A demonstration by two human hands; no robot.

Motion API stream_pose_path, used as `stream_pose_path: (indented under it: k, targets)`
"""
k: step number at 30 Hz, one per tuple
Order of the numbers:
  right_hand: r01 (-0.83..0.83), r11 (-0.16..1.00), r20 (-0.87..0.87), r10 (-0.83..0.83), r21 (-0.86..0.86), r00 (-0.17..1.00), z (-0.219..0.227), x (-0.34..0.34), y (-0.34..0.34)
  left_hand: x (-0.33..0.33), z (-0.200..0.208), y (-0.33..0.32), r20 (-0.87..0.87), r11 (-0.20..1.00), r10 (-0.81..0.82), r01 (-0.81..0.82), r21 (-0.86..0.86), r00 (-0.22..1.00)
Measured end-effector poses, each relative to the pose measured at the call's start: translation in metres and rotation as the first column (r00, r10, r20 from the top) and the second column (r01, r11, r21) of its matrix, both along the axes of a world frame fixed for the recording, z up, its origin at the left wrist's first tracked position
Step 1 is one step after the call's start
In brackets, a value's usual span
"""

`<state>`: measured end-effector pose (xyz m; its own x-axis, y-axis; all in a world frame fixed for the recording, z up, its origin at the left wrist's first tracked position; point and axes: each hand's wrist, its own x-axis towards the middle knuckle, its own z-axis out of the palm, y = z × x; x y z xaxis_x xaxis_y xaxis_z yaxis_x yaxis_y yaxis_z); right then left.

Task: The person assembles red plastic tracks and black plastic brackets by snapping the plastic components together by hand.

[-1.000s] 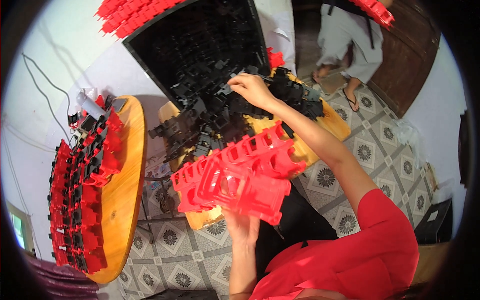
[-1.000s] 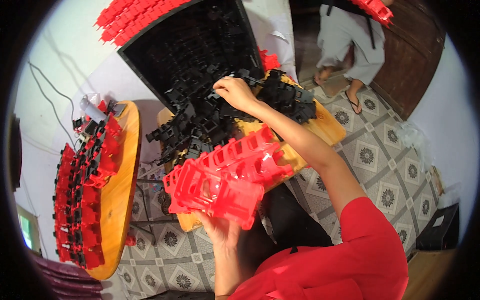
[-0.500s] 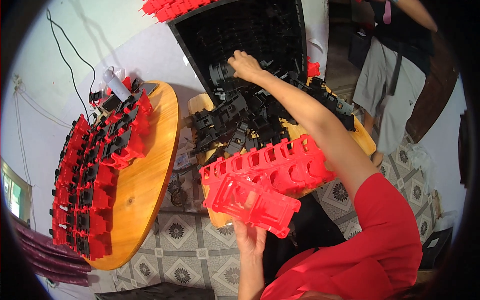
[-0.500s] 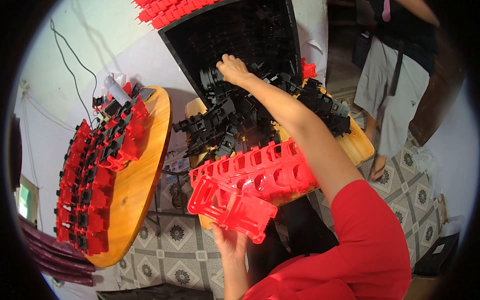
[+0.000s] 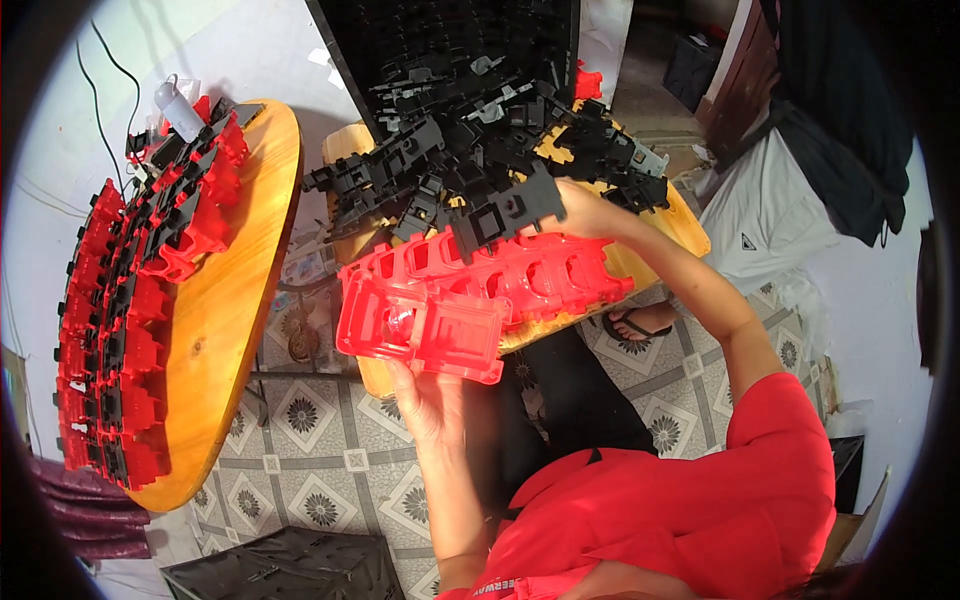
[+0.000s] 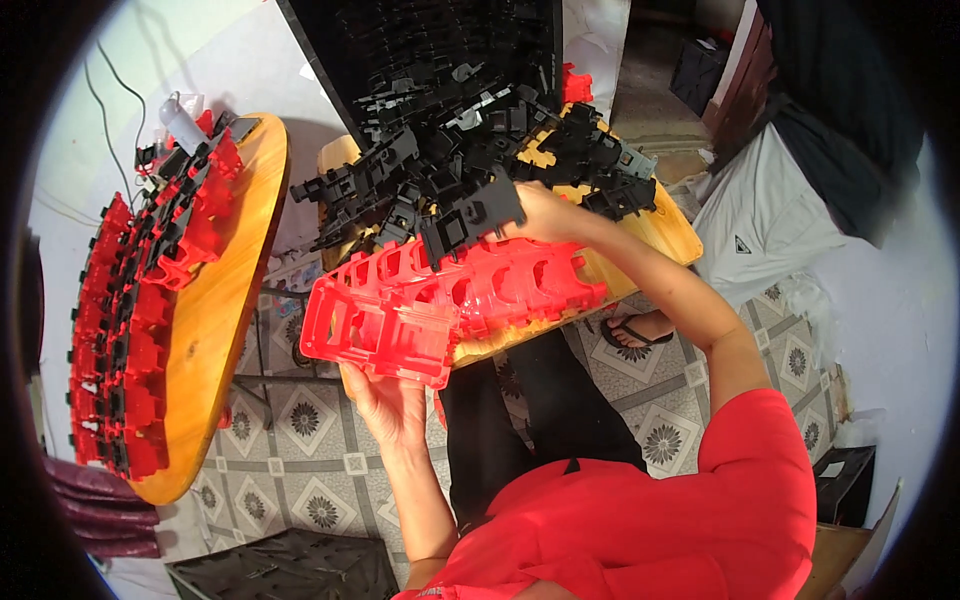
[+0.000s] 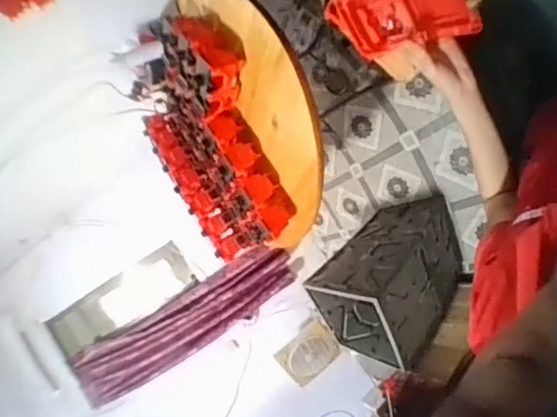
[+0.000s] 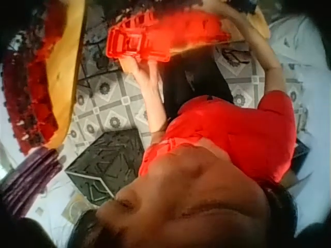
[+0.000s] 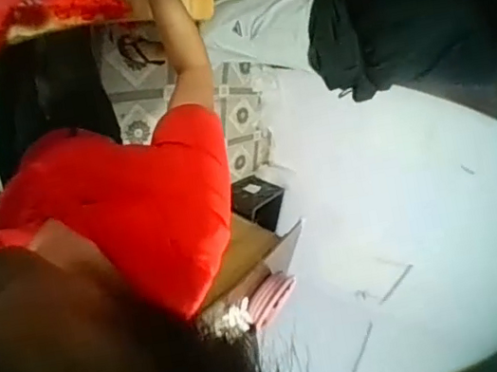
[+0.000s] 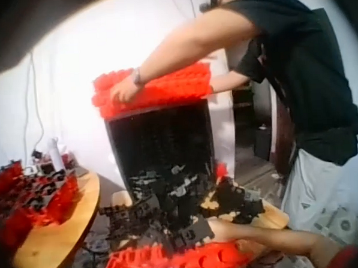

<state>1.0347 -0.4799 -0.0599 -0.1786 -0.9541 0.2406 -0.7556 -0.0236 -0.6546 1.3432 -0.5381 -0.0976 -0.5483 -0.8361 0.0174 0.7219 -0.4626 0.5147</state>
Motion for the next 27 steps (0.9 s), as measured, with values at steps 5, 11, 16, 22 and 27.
stream_pose_path:
  k: [5,11,16,22,27]
  targets:
    - [0.125,0.987,-0.6,-0.163,-0.106,0.783,0.037,-0.034,0.013,0.005,-0.004,0.006,-0.015,0.999,-0.022,0.022,-0.024,1.0]
    - [-0.301,0.953,-0.307,0.279,-0.026,0.91,0.045,-0.009,0.009,0.01,-0.003,0.009,0.016,1.0,-0.017,0.017,0.017,1.0]
    - [-0.195,0.978,-0.396,0.209,0.075,0.894,0.047,-0.003,0.014,0.008,-0.002,0.004,0.043,1.0,0.006,-0.007,0.007,0.999]
    - [-0.217,0.884,-0.304,0.091,-0.413,0.948,0.08,0.038,0.037,-0.003,0.008,0.0,0.057,0.996,-0.068,0.071,-0.054,0.996]
    - [-0.371,0.787,-0.437,0.144,-0.494,0.888,0.08,0.111,0.043,-0.01,0.015,0.003,0.067,0.993,-0.112,0.115,-0.036,0.991]
